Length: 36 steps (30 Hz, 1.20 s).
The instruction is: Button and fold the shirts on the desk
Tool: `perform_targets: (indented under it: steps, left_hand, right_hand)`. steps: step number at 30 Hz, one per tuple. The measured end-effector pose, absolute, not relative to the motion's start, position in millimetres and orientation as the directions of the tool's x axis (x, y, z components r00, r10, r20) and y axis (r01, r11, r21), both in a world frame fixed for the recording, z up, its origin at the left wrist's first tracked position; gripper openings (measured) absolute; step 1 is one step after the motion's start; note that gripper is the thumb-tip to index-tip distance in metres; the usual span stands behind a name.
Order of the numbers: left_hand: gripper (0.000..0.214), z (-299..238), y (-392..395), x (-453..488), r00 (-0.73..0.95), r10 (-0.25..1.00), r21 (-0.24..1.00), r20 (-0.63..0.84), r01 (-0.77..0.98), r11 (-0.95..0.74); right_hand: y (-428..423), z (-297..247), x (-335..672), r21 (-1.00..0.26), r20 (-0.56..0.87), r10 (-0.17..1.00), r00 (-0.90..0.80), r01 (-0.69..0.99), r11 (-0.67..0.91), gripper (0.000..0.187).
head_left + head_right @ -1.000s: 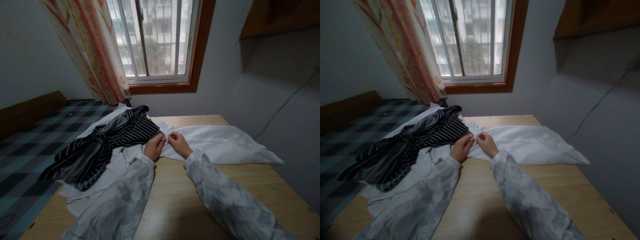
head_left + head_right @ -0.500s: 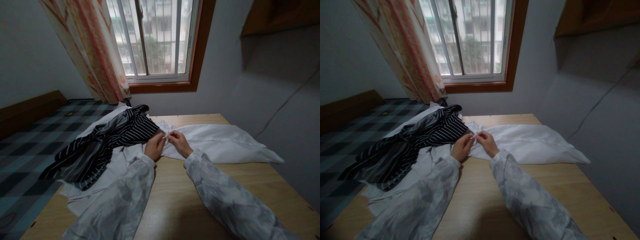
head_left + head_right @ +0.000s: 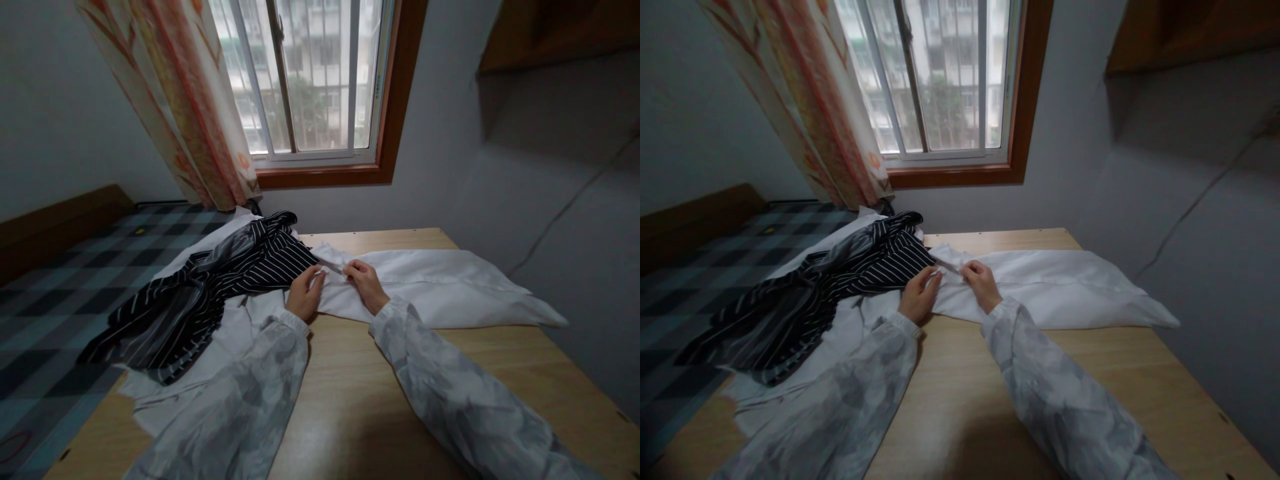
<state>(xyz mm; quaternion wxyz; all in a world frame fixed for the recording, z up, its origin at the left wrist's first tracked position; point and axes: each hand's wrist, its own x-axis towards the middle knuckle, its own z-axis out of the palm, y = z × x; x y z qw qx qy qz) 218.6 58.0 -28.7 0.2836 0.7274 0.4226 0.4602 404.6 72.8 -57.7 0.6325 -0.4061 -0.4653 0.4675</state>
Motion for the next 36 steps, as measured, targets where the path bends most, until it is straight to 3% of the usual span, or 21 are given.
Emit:
perform_targets:
  steps: [8,11,13,16,19,23,28,32,34,36]
  left_hand:
    - [0.028,-35.1,62.4,215.4,0.206,0.882,0.748,0.424,0.470,-0.469]
    - [0.024,-37.6,64.5,214.6,0.131,0.898,0.721,0.419,0.553,-0.417]
    - [0.022,-36.7,64.2,215.0,0.091,0.911,0.705,0.403,0.604,-0.372]
    - [0.019,-32.9,61.3,217.2,0.047,0.932,0.672,0.360,0.679,-0.294]
    - [0.016,-29.2,57.2,220.2,0.035,0.938,0.623,0.345,0.739,-0.257]
    - [0.014,-28.3,54.3,222.7,0.058,0.925,0.568,0.376,0.774,-0.279]
    - [0.011,-28.4,56.3,220.6,0.082,0.884,0.530,0.461,0.773,-0.349]
    - [0.011,-24.4,49.4,221.9,0.125,0.688,0.345,0.715,0.793,-0.502]
    - [0.010,-24.4,40.8,227.1,0.238,0.623,0.253,0.745,0.763,-0.595]
    - [0.012,-26.7,32.1,234.9,0.388,0.627,0.243,0.675,0.686,-0.686]
  right_hand:
    - [75.1,-56.7,400.6,-0.933,0.278,0.954,0.108,-0.206,0.295,0.041]
    - [70.8,-49.1,419.6,-0.902,0.430,0.902,0.049,-0.020,0.431,0.031]
    - [62.7,-45.7,439.4,-0.805,0.535,0.844,-0.050,0.274,0.526,0.027]
    - [48.1,-45.5,467.8,-0.515,0.569,0.778,-0.265,0.623,0.588,0.019]
    - [39.6,-48.0,483.2,-0.335,0.538,0.761,-0.362,0.736,0.588,0.008]
    - [39.8,-49.3,482.6,-0.258,0.542,0.764,-0.350,0.796,0.547,0.005]
    - [37.7,-45.1,472.1,-0.293,0.596,0.739,-0.314,0.772,0.564,0.010]
    - [30.9,-40.4,464.7,-0.334,0.682,0.702,-0.205,0.766,0.549,0.009]
    - [29.5,-40.1,461.2,-0.371,0.693,0.699,-0.175,0.744,0.555,0.009]
    - [29.6,-41.2,457.9,-0.434,0.686,0.713,-0.145,0.706,0.560,0.010]
